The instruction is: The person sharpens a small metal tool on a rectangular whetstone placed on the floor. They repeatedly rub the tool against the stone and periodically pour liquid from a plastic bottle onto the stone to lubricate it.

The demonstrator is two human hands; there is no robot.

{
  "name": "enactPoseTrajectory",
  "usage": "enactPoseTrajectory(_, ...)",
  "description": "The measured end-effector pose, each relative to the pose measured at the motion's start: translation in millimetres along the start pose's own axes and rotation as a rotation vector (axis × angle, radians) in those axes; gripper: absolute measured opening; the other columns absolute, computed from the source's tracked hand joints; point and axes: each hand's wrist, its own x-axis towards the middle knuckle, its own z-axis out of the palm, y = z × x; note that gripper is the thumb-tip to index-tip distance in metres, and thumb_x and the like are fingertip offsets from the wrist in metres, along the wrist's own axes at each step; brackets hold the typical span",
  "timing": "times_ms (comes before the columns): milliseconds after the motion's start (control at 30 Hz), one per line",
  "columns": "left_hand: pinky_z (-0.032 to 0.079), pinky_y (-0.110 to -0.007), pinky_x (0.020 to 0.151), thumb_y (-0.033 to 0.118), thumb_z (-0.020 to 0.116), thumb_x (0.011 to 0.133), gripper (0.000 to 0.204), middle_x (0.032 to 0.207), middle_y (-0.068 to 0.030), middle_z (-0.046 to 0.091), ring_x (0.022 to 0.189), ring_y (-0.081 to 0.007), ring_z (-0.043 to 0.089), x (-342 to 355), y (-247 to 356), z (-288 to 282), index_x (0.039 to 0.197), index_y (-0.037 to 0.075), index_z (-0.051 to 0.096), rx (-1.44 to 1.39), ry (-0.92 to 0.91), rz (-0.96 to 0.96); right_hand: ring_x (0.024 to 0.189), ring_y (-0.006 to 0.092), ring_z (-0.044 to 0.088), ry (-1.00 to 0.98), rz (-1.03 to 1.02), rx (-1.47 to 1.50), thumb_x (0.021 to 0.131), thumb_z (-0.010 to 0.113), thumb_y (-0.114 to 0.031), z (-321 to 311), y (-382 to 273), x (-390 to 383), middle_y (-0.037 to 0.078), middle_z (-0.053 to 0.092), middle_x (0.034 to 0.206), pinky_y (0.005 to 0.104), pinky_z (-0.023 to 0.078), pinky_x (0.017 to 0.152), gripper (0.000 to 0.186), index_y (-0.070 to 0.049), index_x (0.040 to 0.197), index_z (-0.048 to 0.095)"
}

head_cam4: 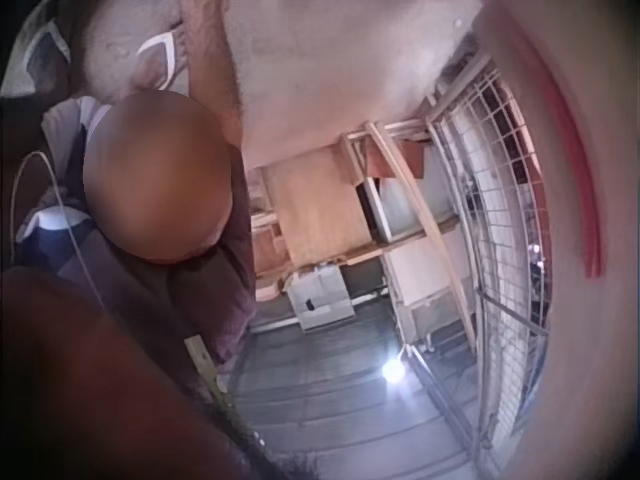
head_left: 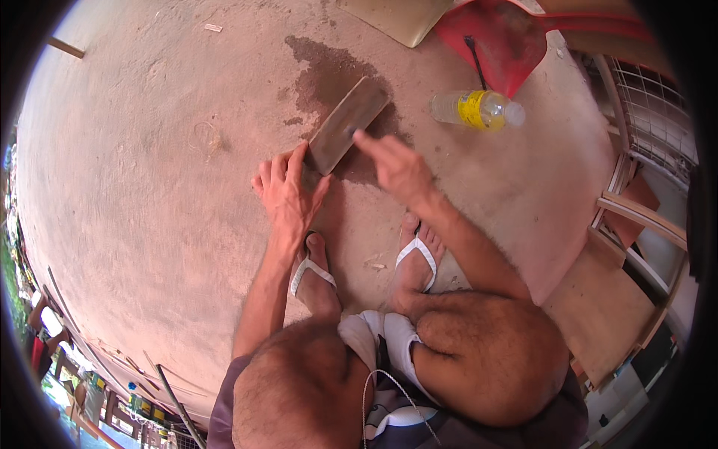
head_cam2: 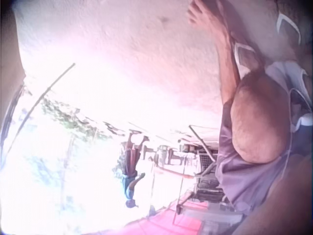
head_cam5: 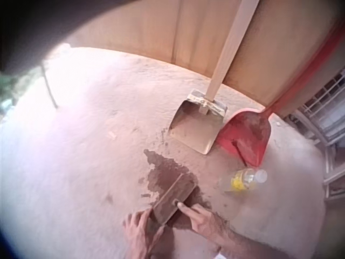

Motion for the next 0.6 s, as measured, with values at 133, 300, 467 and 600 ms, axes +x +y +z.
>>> enactPoseTrajectory(133,0.04,-0.046,0.102,0.033,0.099,0.074,0.081,0.124,-0.0048,0.069,0.116,-0.0271,0.059,-1.9,-5.0,2.5,0.147,0.016,0.069,-0.006,-0.003,0.035,0.077,0.0318,0.073,0.111,0.096,0.041,0.098,0.065,0.003,3.8,-3.3,8.0,0.013,0.064,0.089,0.0421,0.062,0.069,0.054,-0.014,0.149,0.07)
enactPoseTrajectory(300,0.04,-0.046,0.102,0.032,0.099,0.072,0.08,0.124,-0.0044,0.069,0.115,-0.0264,0.059,0.7,-8.5,0.3,0.145,0.016,0.07,0.032,0.019,0.051,0.075,0.0336,0.073,-0.007,-0.021,0.035,0.097,0.067,0.0,14.5,-15.4,-5.1,0.012,0.061,0.09,0.0442,0.064,0.065,0.053,-0.016,0.148,0.069)
enactPoseTrajectory(467,0.04,-0.045,0.102,0.031,0.098,0.073,0.08,0.125,-0.0045,0.069,0.116,-0.0269,0.059,1.7,-10.1,-0.3,0.145,0.016,0.069,0.005,0.005,0.048,0.08,0.0339,0.072,-0.027,0.113,0.011,0.096,0.064,0.003,26.9,-36.8,-10.1,0.012,0.064,0.097,0.0447,0.064,0.07,0.059,-0.017,0.151,0.067)
enactPoseTrajectory(600,0.04,-0.046,0.103,0.031,0.098,0.073,0.081,0.127,-0.0049,0.068,0.118,-0.0282,0.058,1.1,-11.0,-4.4,0.147,0.015,0.068,0.015,0.011,0.035,0.078,0.034,0.07,-0.086,-0.006,-0.036,0.099,0.061,0.0,19.8,-29.7,-16.5,0.011,0.064,0.098,0.0447,0.063,0.067,0.058,-0.018,0.153,0.066)
